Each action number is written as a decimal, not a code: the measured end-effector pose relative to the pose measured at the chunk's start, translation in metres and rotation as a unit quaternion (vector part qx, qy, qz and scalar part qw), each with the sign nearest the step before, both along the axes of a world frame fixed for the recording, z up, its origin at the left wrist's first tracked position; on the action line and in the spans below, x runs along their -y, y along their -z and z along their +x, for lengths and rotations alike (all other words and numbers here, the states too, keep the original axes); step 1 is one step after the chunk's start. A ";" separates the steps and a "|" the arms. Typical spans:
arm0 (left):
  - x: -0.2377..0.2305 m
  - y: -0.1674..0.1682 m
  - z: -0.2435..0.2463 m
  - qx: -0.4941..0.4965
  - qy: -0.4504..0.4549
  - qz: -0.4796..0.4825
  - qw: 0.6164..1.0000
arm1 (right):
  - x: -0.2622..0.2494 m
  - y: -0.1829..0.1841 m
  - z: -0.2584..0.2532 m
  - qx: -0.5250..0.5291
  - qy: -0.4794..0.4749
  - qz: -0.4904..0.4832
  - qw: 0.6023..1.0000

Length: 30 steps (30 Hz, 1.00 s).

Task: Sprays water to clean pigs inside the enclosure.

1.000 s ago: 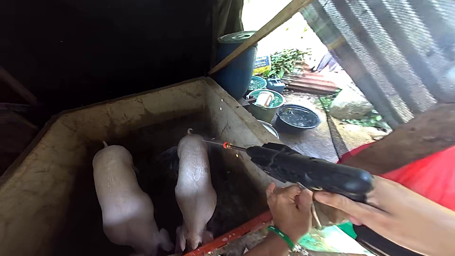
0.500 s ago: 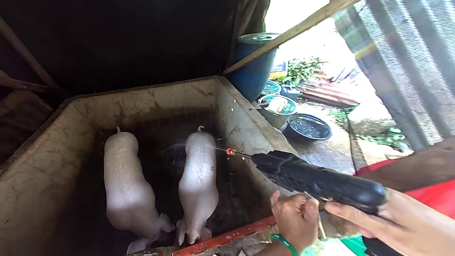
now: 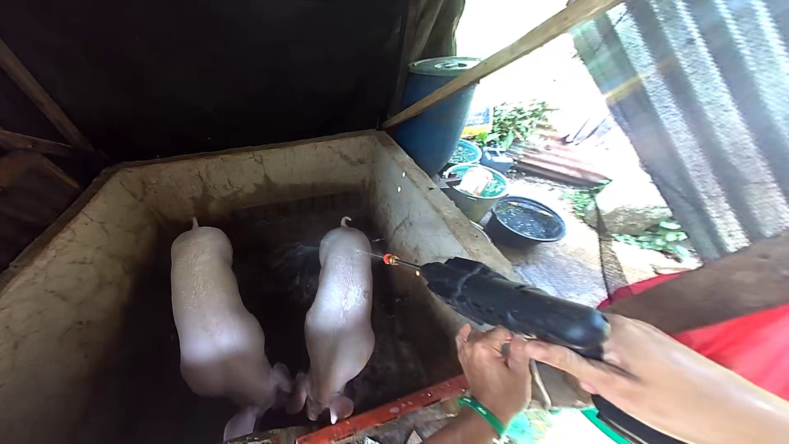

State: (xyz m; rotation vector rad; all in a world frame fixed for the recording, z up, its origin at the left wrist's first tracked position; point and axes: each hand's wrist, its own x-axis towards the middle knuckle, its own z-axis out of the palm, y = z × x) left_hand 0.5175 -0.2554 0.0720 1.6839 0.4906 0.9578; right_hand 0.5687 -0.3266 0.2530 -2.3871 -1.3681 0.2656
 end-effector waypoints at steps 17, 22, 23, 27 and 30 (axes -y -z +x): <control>0.001 0.013 -0.011 -0.028 0.005 -0.013 0.999 | -0.006 0.016 0.002 -0.016 -0.015 -0.005 1.000; 0.009 0.025 -0.021 -0.039 0.021 -0.023 0.999 | 0.000 0.019 0.004 -0.063 -0.030 -0.029 0.997; 0.012 0.029 -0.025 -0.042 0.026 -0.031 0.998 | 0.002 0.020 0.004 -0.080 -0.034 -0.034 0.996; 0.028 0.043 -0.044 -0.047 0.020 -0.059 0.997 | 0.008 0.025 -0.001 -0.141 -0.040 -0.077 0.986; 0.038 0.047 -0.060 -0.058 0.028 -0.076 0.995 | 0.013 0.033 -0.004 -0.159 -0.070 -0.105 0.979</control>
